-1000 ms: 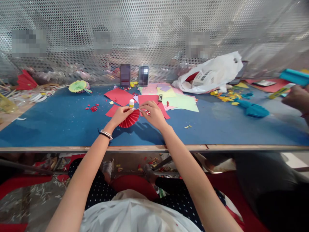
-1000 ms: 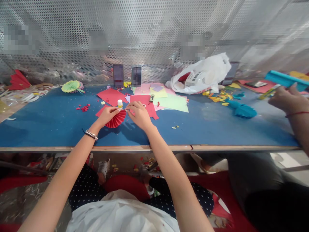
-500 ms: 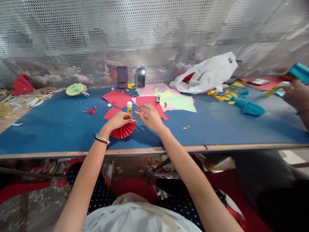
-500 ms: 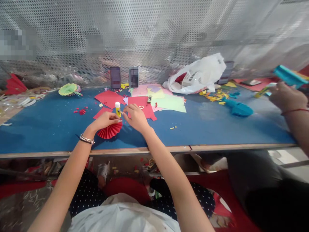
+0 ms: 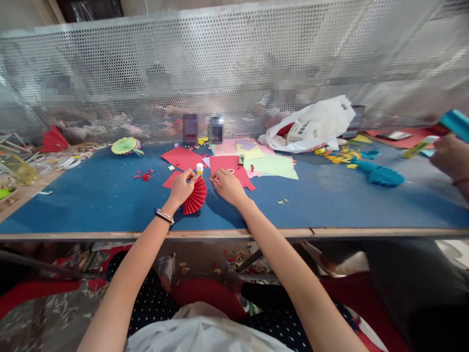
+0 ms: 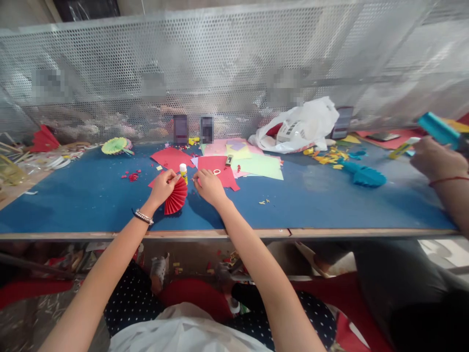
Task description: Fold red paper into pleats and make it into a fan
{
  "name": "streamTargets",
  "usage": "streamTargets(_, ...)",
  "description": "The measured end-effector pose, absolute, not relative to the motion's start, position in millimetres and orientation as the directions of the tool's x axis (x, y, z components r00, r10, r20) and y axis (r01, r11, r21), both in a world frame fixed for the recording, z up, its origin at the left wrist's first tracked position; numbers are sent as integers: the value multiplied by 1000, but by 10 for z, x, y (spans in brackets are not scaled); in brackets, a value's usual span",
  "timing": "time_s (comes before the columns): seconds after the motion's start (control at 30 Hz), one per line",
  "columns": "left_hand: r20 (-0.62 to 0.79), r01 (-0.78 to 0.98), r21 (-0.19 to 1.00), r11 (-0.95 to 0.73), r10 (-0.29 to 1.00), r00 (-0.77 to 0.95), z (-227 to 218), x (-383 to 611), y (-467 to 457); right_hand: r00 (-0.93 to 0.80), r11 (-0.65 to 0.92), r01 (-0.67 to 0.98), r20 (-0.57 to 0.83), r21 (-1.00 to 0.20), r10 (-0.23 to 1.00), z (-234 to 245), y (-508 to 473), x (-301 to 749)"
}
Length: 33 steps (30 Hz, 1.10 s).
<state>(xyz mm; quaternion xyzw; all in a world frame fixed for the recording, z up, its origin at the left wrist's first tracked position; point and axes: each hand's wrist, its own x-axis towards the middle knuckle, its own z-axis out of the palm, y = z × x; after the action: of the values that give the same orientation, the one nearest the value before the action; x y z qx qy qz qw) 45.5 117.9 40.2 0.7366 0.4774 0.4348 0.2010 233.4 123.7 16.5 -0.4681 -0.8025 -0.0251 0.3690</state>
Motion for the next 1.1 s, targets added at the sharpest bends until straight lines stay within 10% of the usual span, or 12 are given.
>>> streamTargets(0.4, 519, 472, 742, -476, 854, 46, 354, 504, 1140, -266, 582, 557, 537, -593, 801, 205, 1154, 2219)
streamTargets(0.67, 281, 161, 940, -301, 950, 138, 390, 540, 1138, -244, 462, 259, 405, -848, 881, 209, 1214, 2211)
streamTargets(1.1, 146, -74, 988, -136, 977, 155, 448, 485, 1160, -120, 340, 91, 328, -936, 937, 241, 1273, 2281)
